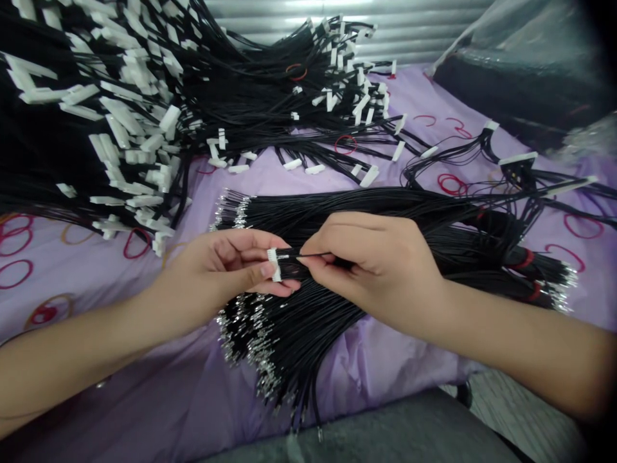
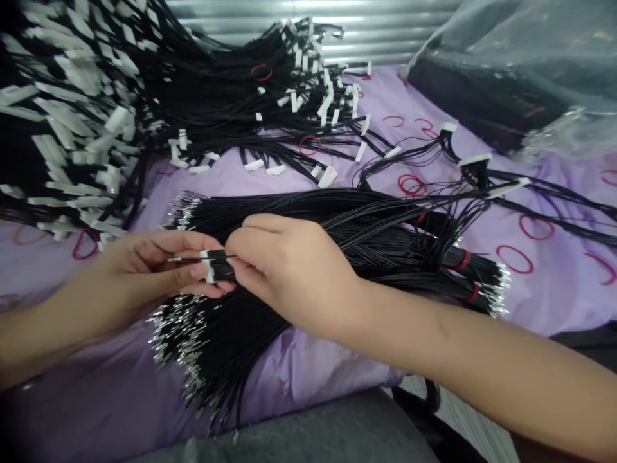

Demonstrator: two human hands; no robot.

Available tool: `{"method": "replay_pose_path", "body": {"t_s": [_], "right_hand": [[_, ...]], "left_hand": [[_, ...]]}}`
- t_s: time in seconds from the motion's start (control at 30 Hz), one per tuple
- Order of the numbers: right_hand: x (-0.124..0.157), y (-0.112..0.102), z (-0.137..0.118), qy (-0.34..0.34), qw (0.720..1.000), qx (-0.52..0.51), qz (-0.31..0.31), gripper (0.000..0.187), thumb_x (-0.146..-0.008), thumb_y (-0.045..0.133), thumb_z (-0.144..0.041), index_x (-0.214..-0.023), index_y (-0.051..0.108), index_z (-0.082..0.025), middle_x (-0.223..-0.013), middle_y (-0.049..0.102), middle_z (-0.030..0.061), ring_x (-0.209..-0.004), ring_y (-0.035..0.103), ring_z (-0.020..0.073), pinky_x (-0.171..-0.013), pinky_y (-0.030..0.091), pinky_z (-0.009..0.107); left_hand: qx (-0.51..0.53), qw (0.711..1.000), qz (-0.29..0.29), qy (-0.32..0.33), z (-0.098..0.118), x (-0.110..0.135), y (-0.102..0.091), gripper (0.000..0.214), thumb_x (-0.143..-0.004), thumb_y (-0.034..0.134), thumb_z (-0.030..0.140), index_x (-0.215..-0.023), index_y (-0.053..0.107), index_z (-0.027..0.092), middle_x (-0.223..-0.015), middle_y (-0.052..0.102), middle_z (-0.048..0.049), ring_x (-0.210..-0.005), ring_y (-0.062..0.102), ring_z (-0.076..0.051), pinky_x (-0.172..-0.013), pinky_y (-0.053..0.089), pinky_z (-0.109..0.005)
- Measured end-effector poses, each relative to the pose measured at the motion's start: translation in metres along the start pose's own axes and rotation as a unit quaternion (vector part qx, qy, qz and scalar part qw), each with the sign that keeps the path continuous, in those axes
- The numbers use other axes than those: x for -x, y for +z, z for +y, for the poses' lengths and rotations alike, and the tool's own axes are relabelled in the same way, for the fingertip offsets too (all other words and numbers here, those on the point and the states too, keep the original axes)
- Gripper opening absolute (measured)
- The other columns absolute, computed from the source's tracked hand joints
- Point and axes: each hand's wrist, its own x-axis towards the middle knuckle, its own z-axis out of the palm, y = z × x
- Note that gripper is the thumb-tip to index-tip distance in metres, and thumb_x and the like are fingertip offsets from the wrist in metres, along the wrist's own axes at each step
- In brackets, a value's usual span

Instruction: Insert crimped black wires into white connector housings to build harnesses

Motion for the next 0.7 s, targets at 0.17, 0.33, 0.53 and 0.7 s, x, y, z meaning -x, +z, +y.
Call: {"method": "replay_pose_path", "body": {"t_s": [0.17,0.33,0.53,0.7], "right_hand": [[0.000,0.008,0.002,-0.049,0.999,0.002,-0.008,0.022,-0.097,0.053,-0.015,-0.080,0.068,-0.011,-0.077,0.067,0.0036,-0.070,0.058,0.0105,-0.062,0.043,0.022],[-0.003,0.014,0.000,-0.057,0.998,0.003,0.000,0.023,-0.098,0.053,-0.018,-0.080,0.066,-0.011,-0.073,0.063,0.0025,-0.067,0.055,0.0101,-0.061,0.042,0.021],[-0.002,-0.014,-0.004,-0.004,1.000,0.022,0.000,0.013,-0.099,0.054,-0.019,-0.100,0.066,-0.014,-0.093,0.074,0.0042,-0.085,0.067,0.0113,-0.075,0.051,0.022],[0.000,-0.022,-0.010,0.015,0.997,0.052,0.049,0.020,-0.100,0.051,-0.018,-0.114,0.064,-0.018,-0.087,0.075,0.0004,-0.079,0.068,0.0101,-0.073,0.052,0.021]], "left_hand": [[-0.008,1.000,0.004,-0.012,0.000,-0.002,0.001,0.017,-0.076,0.079,0.004,-0.086,0.079,0.018,-0.078,0.081,-0.0021,-0.074,0.078,-0.017,-0.070,0.064,-0.017],[0.013,1.000,0.008,-0.010,-0.002,-0.002,0.000,0.016,-0.075,0.082,0.008,-0.087,0.078,0.018,-0.079,0.081,-0.0013,-0.071,0.078,-0.016,-0.069,0.065,-0.019],[0.024,1.000,0.010,-0.014,-0.003,0.000,0.001,0.017,-0.080,0.078,0.008,-0.094,0.076,0.018,-0.083,0.081,-0.0025,-0.077,0.079,-0.017,-0.072,0.064,-0.018],[0.029,0.999,0.026,-0.013,-0.004,0.001,0.001,0.019,-0.080,0.080,0.012,-0.096,0.071,0.019,-0.078,0.079,0.0006,-0.078,0.079,-0.017,-0.071,0.065,-0.019]]}}
